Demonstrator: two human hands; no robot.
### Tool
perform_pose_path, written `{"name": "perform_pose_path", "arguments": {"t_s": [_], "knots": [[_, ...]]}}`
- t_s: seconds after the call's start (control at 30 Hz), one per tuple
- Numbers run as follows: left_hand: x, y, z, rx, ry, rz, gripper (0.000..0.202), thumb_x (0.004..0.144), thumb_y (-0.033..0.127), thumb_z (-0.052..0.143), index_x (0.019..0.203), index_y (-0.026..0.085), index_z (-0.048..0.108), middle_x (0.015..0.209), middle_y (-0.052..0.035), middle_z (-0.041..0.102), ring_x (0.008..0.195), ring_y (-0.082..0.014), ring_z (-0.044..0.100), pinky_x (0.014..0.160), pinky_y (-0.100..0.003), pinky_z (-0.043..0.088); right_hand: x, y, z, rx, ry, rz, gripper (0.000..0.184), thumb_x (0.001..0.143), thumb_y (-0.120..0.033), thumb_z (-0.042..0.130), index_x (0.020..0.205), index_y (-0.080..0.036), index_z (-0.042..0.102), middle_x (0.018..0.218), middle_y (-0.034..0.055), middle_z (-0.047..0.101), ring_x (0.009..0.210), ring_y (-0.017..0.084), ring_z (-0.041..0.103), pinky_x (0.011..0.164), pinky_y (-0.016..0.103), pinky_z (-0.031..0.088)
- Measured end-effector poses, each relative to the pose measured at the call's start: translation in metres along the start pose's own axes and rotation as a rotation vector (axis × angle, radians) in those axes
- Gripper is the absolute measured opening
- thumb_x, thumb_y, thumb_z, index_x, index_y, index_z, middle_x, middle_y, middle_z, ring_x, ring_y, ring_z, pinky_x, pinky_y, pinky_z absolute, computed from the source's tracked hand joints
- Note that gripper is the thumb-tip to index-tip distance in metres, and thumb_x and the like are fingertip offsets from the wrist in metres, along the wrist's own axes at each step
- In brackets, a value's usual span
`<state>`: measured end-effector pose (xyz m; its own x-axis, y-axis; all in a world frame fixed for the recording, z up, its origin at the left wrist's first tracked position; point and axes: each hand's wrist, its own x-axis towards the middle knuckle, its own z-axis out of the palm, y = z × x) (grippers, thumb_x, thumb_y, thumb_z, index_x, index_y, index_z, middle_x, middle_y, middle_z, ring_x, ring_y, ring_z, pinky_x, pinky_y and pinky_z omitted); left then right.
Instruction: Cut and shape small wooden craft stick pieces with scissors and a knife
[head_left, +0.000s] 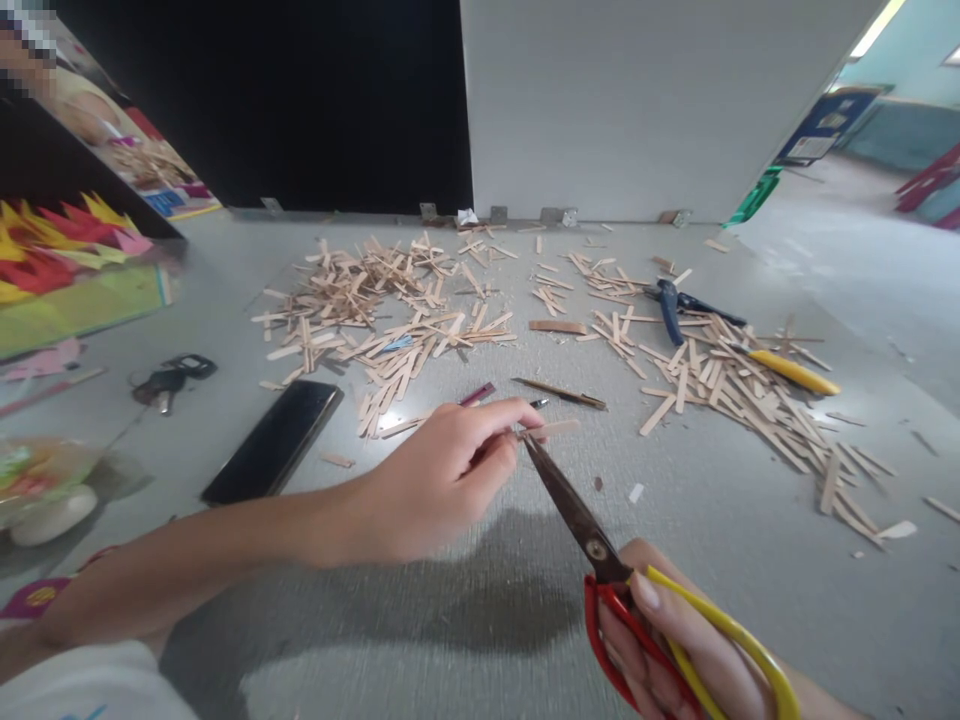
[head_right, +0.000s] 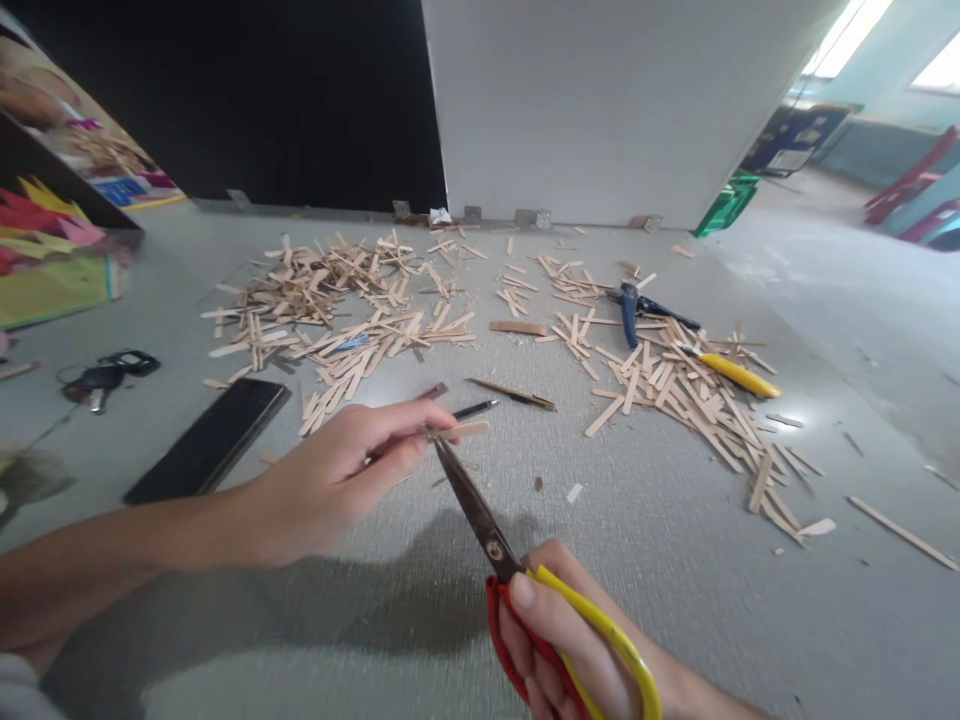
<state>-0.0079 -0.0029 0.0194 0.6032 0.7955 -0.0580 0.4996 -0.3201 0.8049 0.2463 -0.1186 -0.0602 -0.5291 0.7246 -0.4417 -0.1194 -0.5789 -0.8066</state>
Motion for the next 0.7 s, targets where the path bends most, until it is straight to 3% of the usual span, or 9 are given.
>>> {"name": "perform_pose_path", "arguments": {"t_s": [0.23, 0.4, 0.7], "knots": [[0.001, 0.003, -0.002, 0.054, 0.009, 0.041, 0.033, 0.103, 0.018, 0.045, 0.115, 0.021, 0.075, 0.056, 0.01, 0.04, 0.048, -0.0102, 0.035, 0.05, -0.023, 0.028, 0.007, -0.003, -0.001, -0.036, -0.067, -0.028, 0.073, 0.091, -0.093, 0.052, 0.061, -0.027, 0.045, 0.033, -0.0117, 0.031, 0.023, 0.007, 0.03, 0.026, 0.017, 0.023], [0.001, 0.005, -0.004, 0.079, 0.006, 0.042, 0.034, 0.102, 0.019, 0.045, 0.115, 0.022, 0.076, 0.057, 0.009, 0.043, 0.05, -0.0113, 0.04, 0.054, -0.023, 0.033, 0.008, -0.007, -0.001, -0.08, -0.016, 0.008, 0.072, 0.09, -0.093, 0.054, 0.065, -0.027, 0.046, 0.032, -0.0121, 0.033, 0.025, 0.006, 0.032, 0.028, 0.016, 0.022], [0.002, 0.003, -0.002, 0.086, 0.0, 0.028, 0.034, 0.101, 0.021, 0.043, 0.113, 0.022, 0.075, 0.068, 0.0054, 0.055, 0.054, -0.0122, 0.043, 0.053, -0.023, 0.033, 0.009, -0.01, 0.004, -0.125, -0.015, -0.022, 0.076, 0.092, -0.093, 0.052, 0.055, -0.026, 0.045, 0.03, -0.0112, 0.029, 0.024, 0.006, 0.03, 0.03, 0.019, 0.02]]}}
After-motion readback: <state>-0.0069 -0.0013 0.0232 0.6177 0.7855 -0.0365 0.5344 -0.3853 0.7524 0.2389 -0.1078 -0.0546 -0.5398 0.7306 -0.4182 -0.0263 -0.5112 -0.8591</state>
